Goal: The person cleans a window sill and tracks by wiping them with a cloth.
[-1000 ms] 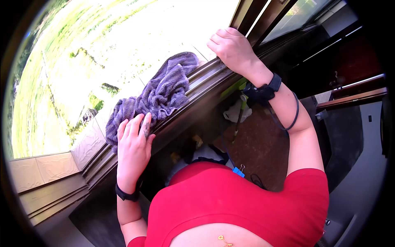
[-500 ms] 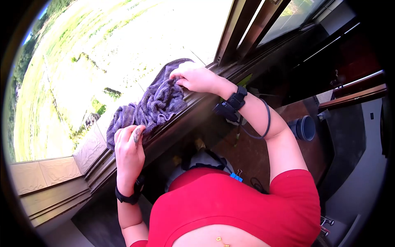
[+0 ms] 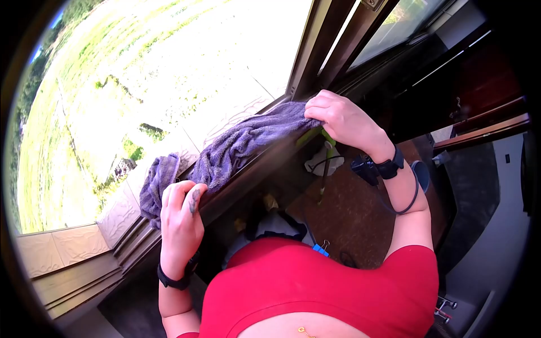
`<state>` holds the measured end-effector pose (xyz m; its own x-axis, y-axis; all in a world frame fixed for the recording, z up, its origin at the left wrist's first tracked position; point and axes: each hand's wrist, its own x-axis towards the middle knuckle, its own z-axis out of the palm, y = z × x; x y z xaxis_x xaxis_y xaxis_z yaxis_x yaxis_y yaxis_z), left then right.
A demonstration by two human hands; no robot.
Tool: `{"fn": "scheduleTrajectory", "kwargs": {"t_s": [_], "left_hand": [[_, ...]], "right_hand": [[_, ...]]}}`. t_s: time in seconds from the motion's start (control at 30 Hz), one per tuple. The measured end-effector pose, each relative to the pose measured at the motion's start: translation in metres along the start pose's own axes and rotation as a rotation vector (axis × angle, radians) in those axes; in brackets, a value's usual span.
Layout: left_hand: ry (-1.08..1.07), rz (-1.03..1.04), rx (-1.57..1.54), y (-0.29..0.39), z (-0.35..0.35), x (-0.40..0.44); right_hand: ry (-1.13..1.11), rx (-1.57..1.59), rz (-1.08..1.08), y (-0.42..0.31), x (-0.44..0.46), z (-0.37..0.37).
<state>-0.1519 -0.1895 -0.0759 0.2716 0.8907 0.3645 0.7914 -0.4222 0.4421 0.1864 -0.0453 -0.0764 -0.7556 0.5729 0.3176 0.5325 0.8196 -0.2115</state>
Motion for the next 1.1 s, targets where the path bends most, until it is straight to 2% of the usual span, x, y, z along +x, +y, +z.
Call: {"fn": "scheduleTrajectory", "kwargs": {"t_s": [0.03, 0.13, 0.27, 0.33, 0.37, 0.47, 0.7, 0.9, 0.97, 1.1], "left_hand": [[-0.017, 0.017, 0.002, 0.002, 0.001, 0.002], [-0.048, 0.070, 0.009, 0.009, 0.005, 0.011], [-0.052, 0.143, 0.043, 0.014, 0.013, 0.019], [-0.068, 0.143, 0.051, 0.015, 0.015, 0.020], [-0.068, 0.140, 0.047, 0.015, 0.016, 0.021], [-0.111, 0.150, 0.055, 0.013, 0.020, 0.023], [-0.133, 0.156, 0.046, 0.011, 0.022, 0.022], [-0.071, 0.169, 0.030, 0.013, 0.025, 0.021], [-0.075, 0.166, 0.022, 0.013, 0.024, 0.020], [-0.104, 0.175, 0.023, 0.010, 0.024, 0.018]], "right_hand": [[-0.001, 0.002, 0.001, 0.003, 0.000, -0.007], [0.011, -0.366, -0.023, 0.012, 0.002, -0.019], [0.069, -0.452, -0.098, 0.014, 0.005, -0.021], [0.240, -0.550, -0.163, 0.007, 0.012, -0.024], [0.236, -0.549, -0.163, 0.011, 0.010, -0.019], [-0.153, -0.509, -0.055, 0.030, 0.001, 0.007], [-0.144, -0.582, -0.024, 0.024, 0.009, 0.011], [-0.223, -0.499, 0.141, 0.005, 0.013, -0.006], [-0.003, -0.402, 0.031, 0.020, 0.000, 0.009], [-0.185, -0.333, 0.143, 0.013, -0.001, 0.008]]}}
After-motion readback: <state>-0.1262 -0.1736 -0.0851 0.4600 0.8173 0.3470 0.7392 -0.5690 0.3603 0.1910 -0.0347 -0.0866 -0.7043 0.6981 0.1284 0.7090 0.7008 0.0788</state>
